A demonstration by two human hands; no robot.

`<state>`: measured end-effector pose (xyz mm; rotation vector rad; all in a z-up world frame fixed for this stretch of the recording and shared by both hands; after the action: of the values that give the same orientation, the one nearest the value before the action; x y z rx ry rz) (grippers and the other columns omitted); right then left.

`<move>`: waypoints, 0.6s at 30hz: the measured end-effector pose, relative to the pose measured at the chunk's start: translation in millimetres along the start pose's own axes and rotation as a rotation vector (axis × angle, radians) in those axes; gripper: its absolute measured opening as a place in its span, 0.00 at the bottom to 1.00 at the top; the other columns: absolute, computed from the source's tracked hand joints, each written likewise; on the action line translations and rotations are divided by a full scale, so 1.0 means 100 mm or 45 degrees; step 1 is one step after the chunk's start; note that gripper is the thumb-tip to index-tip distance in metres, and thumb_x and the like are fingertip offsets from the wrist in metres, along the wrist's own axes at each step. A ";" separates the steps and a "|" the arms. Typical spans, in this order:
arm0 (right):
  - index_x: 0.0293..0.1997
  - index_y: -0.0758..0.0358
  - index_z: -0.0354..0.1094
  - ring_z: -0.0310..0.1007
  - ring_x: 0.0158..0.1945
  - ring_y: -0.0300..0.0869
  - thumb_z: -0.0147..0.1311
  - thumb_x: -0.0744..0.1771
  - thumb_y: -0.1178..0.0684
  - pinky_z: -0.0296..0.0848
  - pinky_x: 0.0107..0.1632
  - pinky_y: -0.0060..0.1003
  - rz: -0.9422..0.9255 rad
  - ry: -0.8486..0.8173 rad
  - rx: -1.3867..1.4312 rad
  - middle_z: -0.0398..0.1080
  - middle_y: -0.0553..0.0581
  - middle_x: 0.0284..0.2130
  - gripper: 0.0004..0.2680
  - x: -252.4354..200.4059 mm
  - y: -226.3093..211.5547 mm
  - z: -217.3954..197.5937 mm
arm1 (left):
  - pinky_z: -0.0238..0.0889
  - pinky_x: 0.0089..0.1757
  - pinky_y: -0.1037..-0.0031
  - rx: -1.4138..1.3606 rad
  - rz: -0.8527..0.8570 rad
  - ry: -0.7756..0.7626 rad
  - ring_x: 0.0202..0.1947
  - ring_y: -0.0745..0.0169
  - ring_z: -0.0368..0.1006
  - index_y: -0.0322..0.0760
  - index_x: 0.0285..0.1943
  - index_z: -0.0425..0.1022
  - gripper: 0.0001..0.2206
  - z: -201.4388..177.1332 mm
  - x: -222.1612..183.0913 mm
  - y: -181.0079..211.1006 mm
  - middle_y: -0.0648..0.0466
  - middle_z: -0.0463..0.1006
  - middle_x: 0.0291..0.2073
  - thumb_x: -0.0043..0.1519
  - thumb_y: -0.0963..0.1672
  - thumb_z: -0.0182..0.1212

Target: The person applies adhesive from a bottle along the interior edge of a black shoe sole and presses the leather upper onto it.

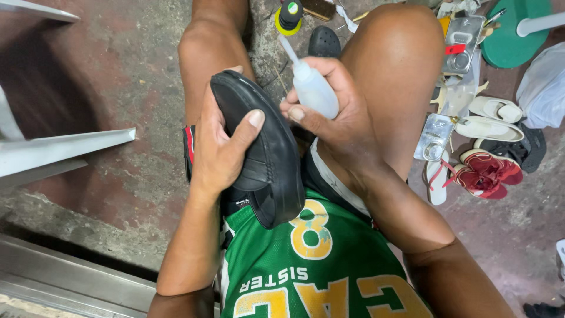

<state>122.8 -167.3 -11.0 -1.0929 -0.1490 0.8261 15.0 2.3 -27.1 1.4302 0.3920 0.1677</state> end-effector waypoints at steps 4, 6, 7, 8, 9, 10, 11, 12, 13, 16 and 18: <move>0.64 0.64 0.58 0.72 0.51 0.35 0.61 0.68 0.66 0.72 0.60 0.31 -0.127 -0.006 -0.076 0.69 0.53 0.45 0.18 -0.02 0.01 0.00 | 0.65 0.64 0.69 0.366 0.153 -0.051 0.58 0.60 0.73 0.28 0.72 0.58 0.29 0.05 -0.03 0.18 0.46 0.75 0.55 0.67 0.46 0.66; 0.64 0.64 0.59 0.71 0.51 0.34 0.61 0.68 0.66 0.71 0.60 0.31 -0.163 -0.009 -0.168 0.69 0.52 0.45 0.18 -0.02 -0.01 -0.01 | 0.68 0.60 0.68 0.451 0.125 -0.052 0.55 0.58 0.78 0.31 0.73 0.59 0.31 0.09 -0.03 0.27 0.46 0.78 0.53 0.64 0.46 0.68; 0.64 0.64 0.59 0.71 0.52 0.34 0.61 0.67 0.66 0.71 0.60 0.31 -0.170 -0.009 -0.245 0.70 0.52 0.45 0.19 -0.02 -0.03 -0.03 | 0.69 0.58 0.68 0.494 0.103 -0.052 0.54 0.56 0.80 0.32 0.73 0.59 0.32 0.11 -0.03 0.31 0.46 0.80 0.52 0.62 0.47 0.69; 0.64 0.63 0.59 0.71 0.52 0.34 0.61 0.67 0.66 0.72 0.60 0.31 -0.178 -0.008 -0.322 0.70 0.51 0.46 0.19 -0.02 -0.04 -0.06 | 0.70 0.57 0.68 0.513 0.105 -0.048 0.53 0.56 0.80 0.33 0.73 0.59 0.32 0.14 -0.01 0.34 0.46 0.80 0.51 0.62 0.47 0.70; 0.64 0.63 0.59 0.71 0.51 0.33 0.60 0.67 0.66 0.72 0.60 0.31 -0.180 -0.001 -0.341 0.70 0.51 0.46 0.19 -0.04 -0.03 -0.07 | 0.71 0.56 0.67 0.533 0.096 -0.047 0.53 0.55 0.81 0.34 0.72 0.59 0.32 0.16 -0.02 0.36 0.46 0.81 0.50 0.61 0.47 0.70; 0.64 0.63 0.59 0.71 0.50 0.33 0.59 0.67 0.66 0.72 0.60 0.31 -0.182 0.007 -0.361 0.70 0.51 0.46 0.18 -0.06 -0.02 -0.09 | 0.71 0.55 0.67 0.553 0.087 -0.046 0.52 0.54 0.82 0.35 0.72 0.59 0.33 0.17 -0.02 0.38 0.46 0.81 0.50 0.61 0.47 0.71; 0.64 0.63 0.59 0.71 0.49 0.32 0.58 0.67 0.66 0.72 0.60 0.30 -0.191 0.016 -0.382 0.70 0.51 0.46 0.18 -0.07 -0.02 -0.10 | 0.71 0.55 0.67 0.567 0.080 -0.047 0.52 0.54 0.82 0.35 0.72 0.59 0.33 0.18 -0.02 0.39 0.46 0.81 0.50 0.60 0.46 0.71; 0.64 0.63 0.59 0.70 0.50 0.32 0.58 0.68 0.66 0.72 0.60 0.30 -0.203 0.000 -0.402 0.70 0.51 0.45 0.18 -0.08 -0.02 -0.12 | 0.71 0.55 0.67 0.580 0.073 -0.048 0.52 0.53 0.82 0.36 0.72 0.59 0.33 0.19 -0.02 0.39 0.46 0.81 0.50 0.60 0.46 0.72; 0.64 0.63 0.59 0.70 0.50 0.32 0.58 0.68 0.66 0.71 0.59 0.29 -0.218 -0.015 -0.424 0.70 0.51 0.45 0.18 -0.08 -0.02 -0.14 | 0.71 0.55 0.67 0.594 0.070 -0.050 0.52 0.53 0.82 0.36 0.72 0.59 0.34 0.19 -0.02 0.38 0.46 0.81 0.50 0.60 0.46 0.73; 0.64 0.63 0.59 0.70 0.50 0.32 0.58 0.68 0.65 0.70 0.60 0.29 -0.204 -0.013 -0.366 0.70 0.51 0.45 0.17 -0.08 0.00 -0.19 | 0.68 0.58 0.68 0.559 0.110 -0.082 0.56 0.55 0.79 0.34 0.73 0.58 0.33 0.16 -0.05 0.30 0.46 0.79 0.53 0.61 0.47 0.69; 0.64 0.63 0.59 0.70 0.51 0.33 0.58 0.68 0.65 0.70 0.61 0.31 -0.178 -0.017 -0.280 0.70 0.51 0.46 0.17 -0.09 0.00 -0.22 | 0.62 0.63 0.71 0.121 0.043 -0.162 0.61 0.60 0.73 0.33 0.74 0.60 0.28 0.07 -0.10 0.18 0.50 0.76 0.58 0.68 0.50 0.59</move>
<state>127.6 -189.4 -18.9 -1.2680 -0.3296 0.7029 10.7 -4.7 -7.4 1.5326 0.2743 0.0854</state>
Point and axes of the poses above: each hand's wrist, its own x-axis towards the middle knuckle, its own z-axis out of the palm, y = z × x, the point moved 1 cm from there along x, towards the middle knuckle
